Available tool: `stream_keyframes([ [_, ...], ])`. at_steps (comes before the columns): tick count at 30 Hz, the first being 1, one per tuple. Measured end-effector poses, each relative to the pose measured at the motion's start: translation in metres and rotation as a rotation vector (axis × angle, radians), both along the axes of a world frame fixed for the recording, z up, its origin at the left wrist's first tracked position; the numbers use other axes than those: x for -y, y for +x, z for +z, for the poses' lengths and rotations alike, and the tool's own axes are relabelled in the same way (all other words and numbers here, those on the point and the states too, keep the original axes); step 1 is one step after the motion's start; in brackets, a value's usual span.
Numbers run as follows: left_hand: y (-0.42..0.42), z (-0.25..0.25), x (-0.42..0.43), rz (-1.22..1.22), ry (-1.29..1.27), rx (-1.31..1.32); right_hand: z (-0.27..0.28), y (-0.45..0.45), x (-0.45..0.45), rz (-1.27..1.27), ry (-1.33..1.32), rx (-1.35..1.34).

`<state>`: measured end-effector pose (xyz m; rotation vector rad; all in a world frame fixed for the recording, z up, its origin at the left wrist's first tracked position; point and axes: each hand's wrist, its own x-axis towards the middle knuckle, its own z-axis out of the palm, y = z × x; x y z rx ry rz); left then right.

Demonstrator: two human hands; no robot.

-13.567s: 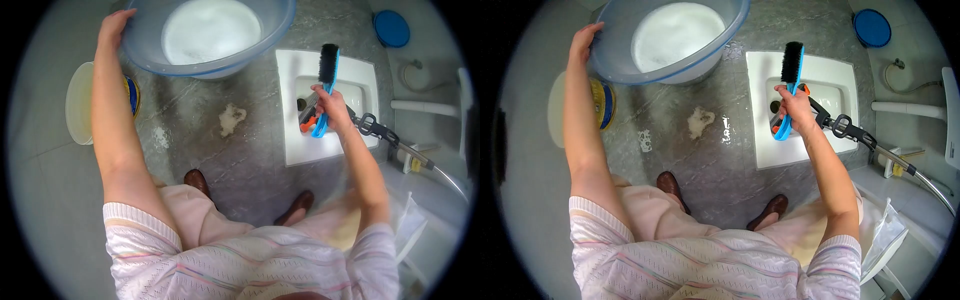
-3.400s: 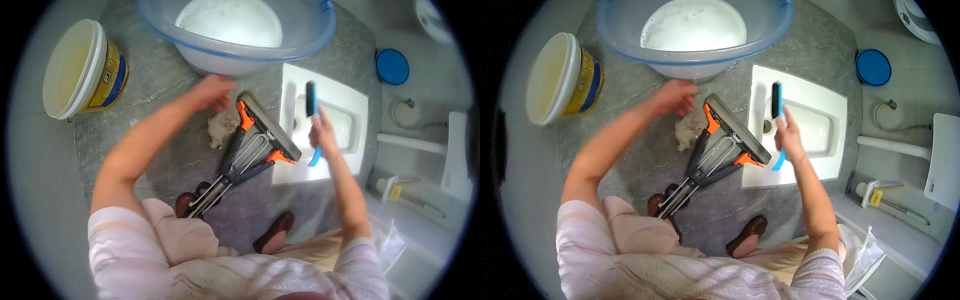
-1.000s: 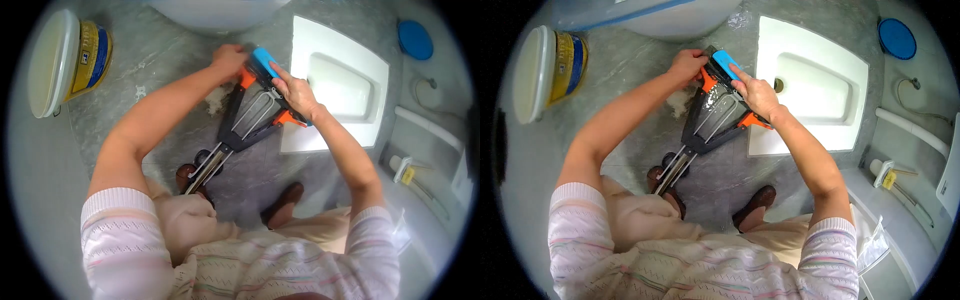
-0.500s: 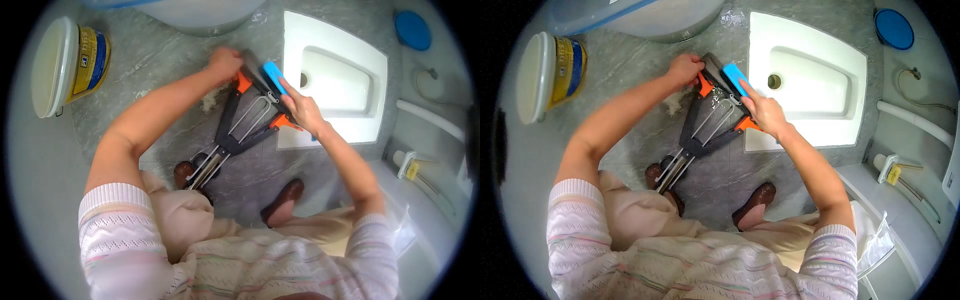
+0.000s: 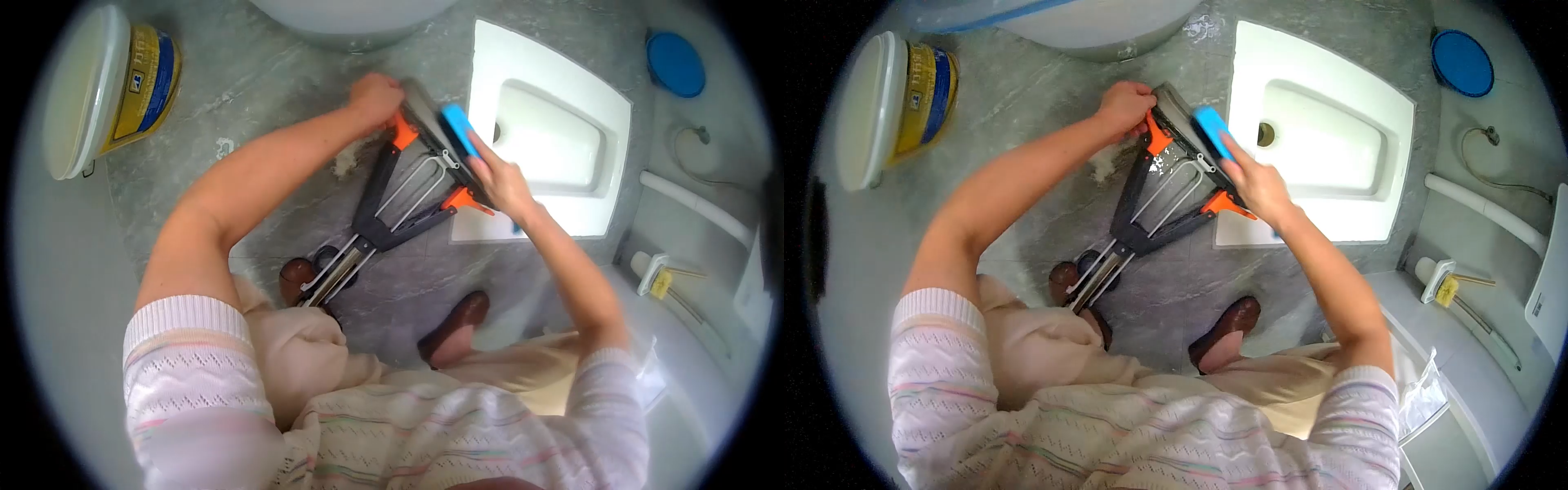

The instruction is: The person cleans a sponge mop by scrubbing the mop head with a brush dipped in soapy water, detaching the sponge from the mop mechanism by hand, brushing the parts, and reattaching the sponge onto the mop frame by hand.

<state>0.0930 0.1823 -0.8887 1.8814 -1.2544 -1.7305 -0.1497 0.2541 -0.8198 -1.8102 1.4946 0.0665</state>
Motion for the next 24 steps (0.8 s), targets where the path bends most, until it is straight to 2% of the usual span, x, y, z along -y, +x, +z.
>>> stream_keyframes([
  [1, 0.001, 0.0, 0.002, -0.004, 0.009, -0.007, -0.014, 0.021, 0.014, 0.048, -0.117, 0.053],
  [4, -0.001, 0.012, -0.003, 0.129, 0.05, -0.023, -0.031, 0.062, 0.056, 0.074, -0.167, 0.123],
  [6, -0.001, 0.007, -0.005, 0.108, 0.064, -0.024, -0.032, 0.064, 0.059, 0.112, -0.197, 0.156],
  [7, -0.001, 0.007, -0.003, 0.092, 0.063, -0.03, -0.017, 0.056, 0.046, 0.047, -0.098, 0.112],
  [9, -0.001, 0.009, -0.002, 0.052, -0.011, -0.019, -0.015, 0.011, 0.007, 0.069, -0.157, 0.092],
  [12, -0.001, 0.002, -0.004, 0.01, -0.034, -0.006, 0.0, -0.03, -0.017, -0.029, 0.091, -0.092],
  [15, -0.001, 0.001, -0.011, 0.091, -0.057, -0.036, -0.005, -0.008, 0.001, -0.176, -0.089, 0.074],
  [16, 0.0, 0.002, -0.016, 0.14, -0.063, -0.054, -0.008, -0.001, 0.012, -0.206, -0.053, 0.083],
  [19, 0.011, 0.009, -0.037, 0.013, -0.058, -0.047, -0.011, 0.014, 0.025, -0.359, 0.098, 0.131],
  [22, 0.013, 0.012, -0.053, -0.128, -0.155, 0.106, -0.021, 0.002, 0.019, -0.393, 0.161, 0.219],
  [24, 0.012, 0.021, -0.063, -0.249, 0.022, 0.065, -0.02, 0.002, 0.017, -0.395, 0.169, 0.19],
])
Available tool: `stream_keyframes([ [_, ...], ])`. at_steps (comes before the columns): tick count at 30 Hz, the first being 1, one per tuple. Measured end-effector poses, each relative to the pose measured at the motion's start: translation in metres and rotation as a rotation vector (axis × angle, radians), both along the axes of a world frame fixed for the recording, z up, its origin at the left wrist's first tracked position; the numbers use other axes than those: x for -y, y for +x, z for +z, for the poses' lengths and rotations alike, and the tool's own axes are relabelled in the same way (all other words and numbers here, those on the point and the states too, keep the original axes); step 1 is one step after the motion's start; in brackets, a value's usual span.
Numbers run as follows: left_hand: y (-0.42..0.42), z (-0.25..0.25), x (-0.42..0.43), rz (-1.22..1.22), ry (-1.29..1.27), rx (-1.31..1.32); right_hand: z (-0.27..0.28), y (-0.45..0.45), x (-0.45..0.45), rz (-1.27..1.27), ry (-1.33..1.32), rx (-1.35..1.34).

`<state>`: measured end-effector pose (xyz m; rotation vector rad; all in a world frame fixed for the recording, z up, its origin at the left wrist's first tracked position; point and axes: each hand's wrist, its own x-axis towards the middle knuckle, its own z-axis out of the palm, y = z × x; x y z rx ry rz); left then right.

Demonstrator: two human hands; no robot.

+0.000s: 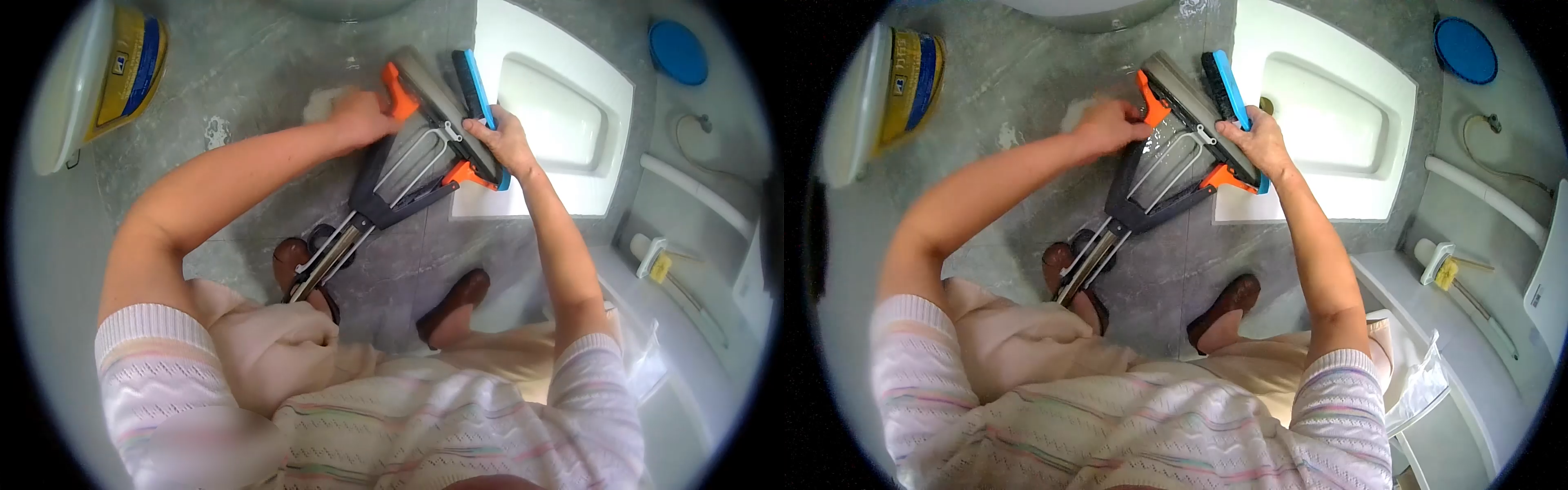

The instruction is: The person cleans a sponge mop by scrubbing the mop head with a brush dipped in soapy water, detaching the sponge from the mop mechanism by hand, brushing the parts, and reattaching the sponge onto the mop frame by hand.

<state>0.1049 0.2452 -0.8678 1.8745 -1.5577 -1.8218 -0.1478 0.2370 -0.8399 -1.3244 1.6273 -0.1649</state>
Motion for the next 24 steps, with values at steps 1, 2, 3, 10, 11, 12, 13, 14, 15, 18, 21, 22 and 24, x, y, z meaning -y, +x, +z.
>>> stream_keyframes([
  [1, 0.0, 0.005, -0.002, -0.059, 0.088, -0.009, 0.001, 0.003, -0.001, 0.004, -0.003, -0.023],
  [2, -0.002, -0.004, -0.009, -0.031, 0.123, -0.048, 0.002, 0.005, -0.001, 0.009, -0.007, -0.045],
  [3, -0.005, -0.018, -0.019, -0.002, 0.158, -0.086, 0.001, 0.005, -0.001, 0.001, -0.003, -0.031],
  [10, -0.007, -0.006, -0.018, 0.015, 0.231, -0.001, 0.001, -0.033, 0.0, -0.222, 0.125, 0.098],
  [11, -0.009, 0.003, -0.017, -0.007, 0.216, 0.057, -0.001, -0.051, -0.007, -0.311, 0.107, 0.087],
  [12, -0.012, 0.003, -0.017, 0.025, 0.222, 0.026, -0.005, -0.071, -0.017, -0.408, 0.093, 0.08],
  [13, -0.008, 0.003, -0.019, 0.056, 0.229, -0.008, -0.014, -0.095, -0.032, -0.449, 0.082, 0.005],
  [14, -0.001, 0.001, -0.021, 0.088, 0.233, -0.044, -0.023, -0.116, -0.049, -0.488, 0.068, -0.074],
  [15, 0.006, -0.008, -0.023, 0.122, 0.293, -0.092, -0.033, -0.134, -0.071, -0.416, 0.037, -0.272],
  [18, -0.005, -0.025, -0.021, 0.271, 0.424, -0.235, -0.047, -0.163, -0.133, -0.189, -0.055, -0.407],
  [21, 0.007, -0.021, -0.046, 0.39, 0.545, -0.325, -0.047, -0.127, -0.19, 0.059, 0.064, -0.406],
  [22, 0.01, -0.019, -0.046, 0.402, 0.584, -0.341, -0.045, -0.111, -0.197, 0.095, 0.144, -0.403],
  [24, 0.008, -0.013, -0.047, 0.471, 0.589, -0.334, -0.04, -0.088, -0.206, 0.271, 0.204, -0.376],
])
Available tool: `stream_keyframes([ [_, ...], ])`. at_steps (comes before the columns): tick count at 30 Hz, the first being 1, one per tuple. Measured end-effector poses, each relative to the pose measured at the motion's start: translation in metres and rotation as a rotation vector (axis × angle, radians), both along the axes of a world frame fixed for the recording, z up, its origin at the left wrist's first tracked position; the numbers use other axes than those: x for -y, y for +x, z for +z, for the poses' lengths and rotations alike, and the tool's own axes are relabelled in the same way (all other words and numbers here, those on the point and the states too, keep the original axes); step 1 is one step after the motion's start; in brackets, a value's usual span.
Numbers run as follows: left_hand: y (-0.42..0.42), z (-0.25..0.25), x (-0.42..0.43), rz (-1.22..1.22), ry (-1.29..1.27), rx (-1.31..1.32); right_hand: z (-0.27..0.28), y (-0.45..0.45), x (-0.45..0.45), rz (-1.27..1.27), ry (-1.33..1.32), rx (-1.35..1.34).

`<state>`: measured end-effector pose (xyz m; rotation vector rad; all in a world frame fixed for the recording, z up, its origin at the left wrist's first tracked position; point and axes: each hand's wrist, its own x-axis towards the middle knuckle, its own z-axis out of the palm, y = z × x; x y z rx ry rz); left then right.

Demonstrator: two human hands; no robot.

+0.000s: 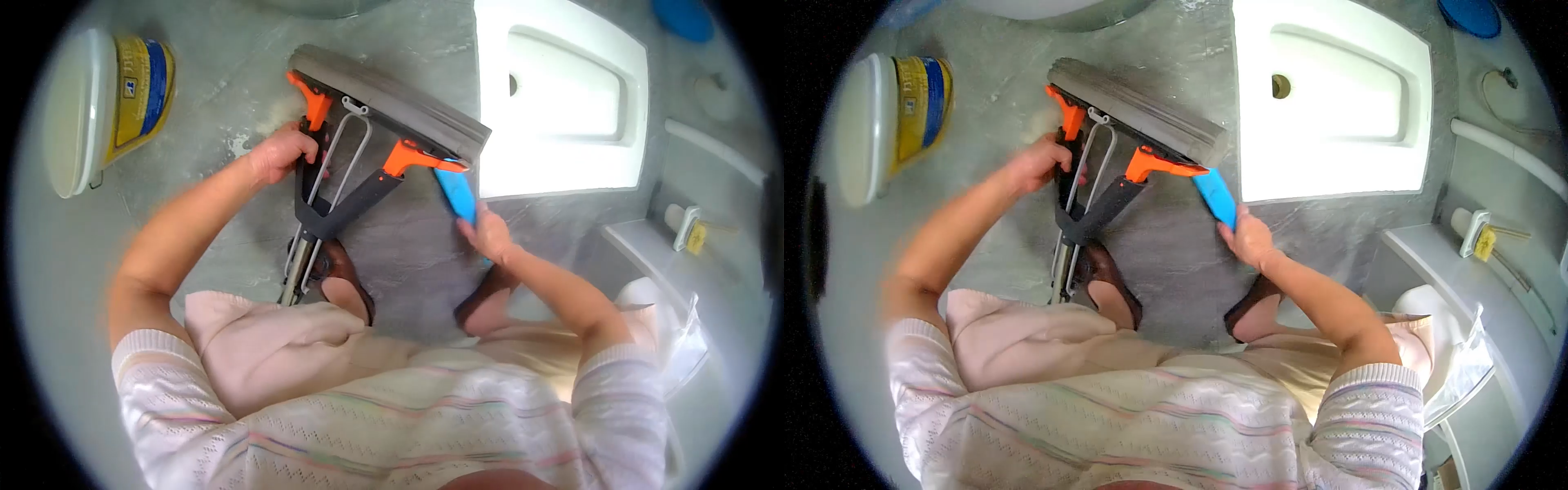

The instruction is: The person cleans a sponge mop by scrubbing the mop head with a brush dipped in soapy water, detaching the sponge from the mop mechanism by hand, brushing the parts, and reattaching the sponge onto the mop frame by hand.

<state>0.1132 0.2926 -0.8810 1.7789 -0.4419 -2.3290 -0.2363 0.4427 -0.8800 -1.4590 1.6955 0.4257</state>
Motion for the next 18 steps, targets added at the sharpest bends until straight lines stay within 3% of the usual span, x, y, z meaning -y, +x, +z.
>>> stream_keyframes([
  [3, -0.002, -0.002, 0.005, -0.003, -0.008, -0.034, 0.0, 0.003, 0.015, 0.4, 0.19, 0.098],
  [5, -0.006, -0.003, 0.002, 0.006, -0.024, -0.031, 0.001, -0.007, 0.052, 0.406, 0.238, 0.231],
  [7, -0.009, -0.005, 0.003, -0.001, -0.019, -0.003, 0.032, -0.01, 0.102, -0.499, 0.452, 0.666],
  [8, -0.009, -0.005, 0.003, -0.005, -0.017, 0.013, 0.05, -0.006, 0.121, -0.712, 0.402, 0.832],
  [9, -0.008, -0.004, 0.005, -0.018, -0.015, 0.018, 0.056, -0.007, 0.137, -0.78, 0.402, 0.982],
  [12, 0.026, 0.038, -0.013, -0.024, -0.06, 0.057, 0.124, 0.044, 0.146, -0.55, 0.323, 1.27],
  [16, 0.04, 0.044, -0.008, -0.105, -0.096, 0.18, 0.134, 0.078, 0.146, -0.43, 0.016, 0.95],
  [18, 0.041, 0.052, 0.003, -0.608, -0.247, 0.37, 0.121, 0.079, 0.145, -0.443, -0.096, 0.866],
])
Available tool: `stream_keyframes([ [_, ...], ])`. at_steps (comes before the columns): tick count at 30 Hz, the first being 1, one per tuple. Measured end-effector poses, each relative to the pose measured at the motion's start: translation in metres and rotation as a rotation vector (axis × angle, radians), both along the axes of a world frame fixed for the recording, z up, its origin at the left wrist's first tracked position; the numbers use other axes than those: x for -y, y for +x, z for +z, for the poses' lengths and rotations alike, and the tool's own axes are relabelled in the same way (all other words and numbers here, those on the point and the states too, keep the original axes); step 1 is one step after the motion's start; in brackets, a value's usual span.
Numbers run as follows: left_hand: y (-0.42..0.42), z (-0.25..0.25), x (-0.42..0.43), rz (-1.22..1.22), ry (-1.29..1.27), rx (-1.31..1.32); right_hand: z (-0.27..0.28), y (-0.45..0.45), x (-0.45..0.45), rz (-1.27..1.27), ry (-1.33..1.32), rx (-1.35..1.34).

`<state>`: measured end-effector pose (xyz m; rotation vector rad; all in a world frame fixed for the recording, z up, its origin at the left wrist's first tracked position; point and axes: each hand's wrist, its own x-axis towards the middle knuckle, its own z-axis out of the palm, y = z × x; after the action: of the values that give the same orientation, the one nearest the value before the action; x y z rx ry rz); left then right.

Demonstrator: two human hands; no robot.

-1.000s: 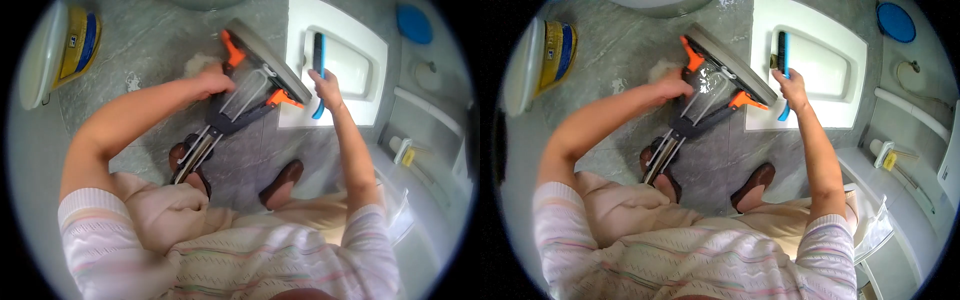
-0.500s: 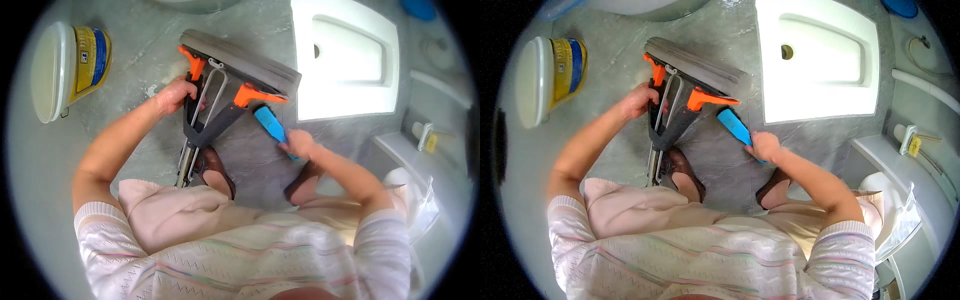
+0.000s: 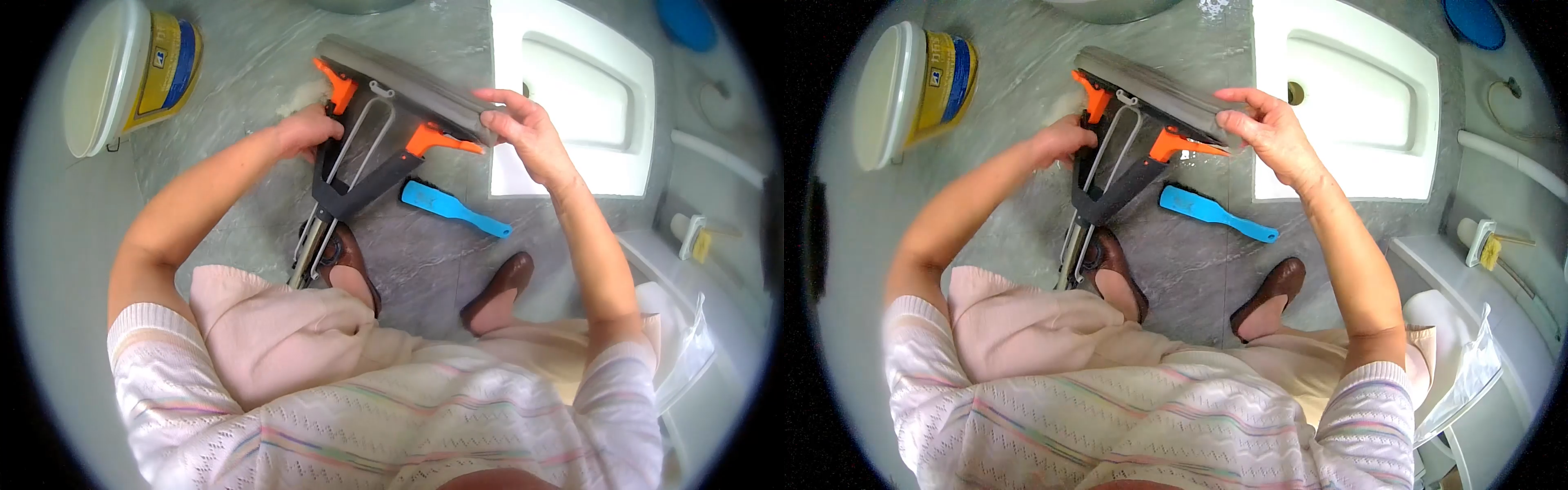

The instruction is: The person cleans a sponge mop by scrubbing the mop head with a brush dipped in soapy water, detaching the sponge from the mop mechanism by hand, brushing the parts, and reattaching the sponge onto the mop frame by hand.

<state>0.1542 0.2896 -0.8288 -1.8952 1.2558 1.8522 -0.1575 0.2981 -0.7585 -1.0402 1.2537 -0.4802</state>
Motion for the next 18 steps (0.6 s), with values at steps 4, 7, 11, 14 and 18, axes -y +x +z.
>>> stream_keyframes([
  [4, 0.007, 0.035, 0.014, -0.741, -0.419, 0.208, -0.007, 0.013, 0.001, -0.158, 0.027, -0.021],
  [7, -0.027, 0.061, 0.001, -0.648, -0.557, 0.027, -0.001, 0.019, 0.005, -0.233, 0.068, 0.011],
  [11, -0.036, 0.054, -0.016, 0.052, -0.196, -0.278, 0.017, 0.035, 0.01, -0.305, 0.053, 0.049],
  [14, -0.038, 0.061, -0.027, 0.195, -0.185, -0.388, 0.026, 0.04, 0.011, -0.28, -0.004, 0.031],
  [18, -0.047, 0.068, -0.037, -0.053, -0.554, -0.256, 0.043, 0.05, 0.015, -0.165, -0.094, 0.027],
])
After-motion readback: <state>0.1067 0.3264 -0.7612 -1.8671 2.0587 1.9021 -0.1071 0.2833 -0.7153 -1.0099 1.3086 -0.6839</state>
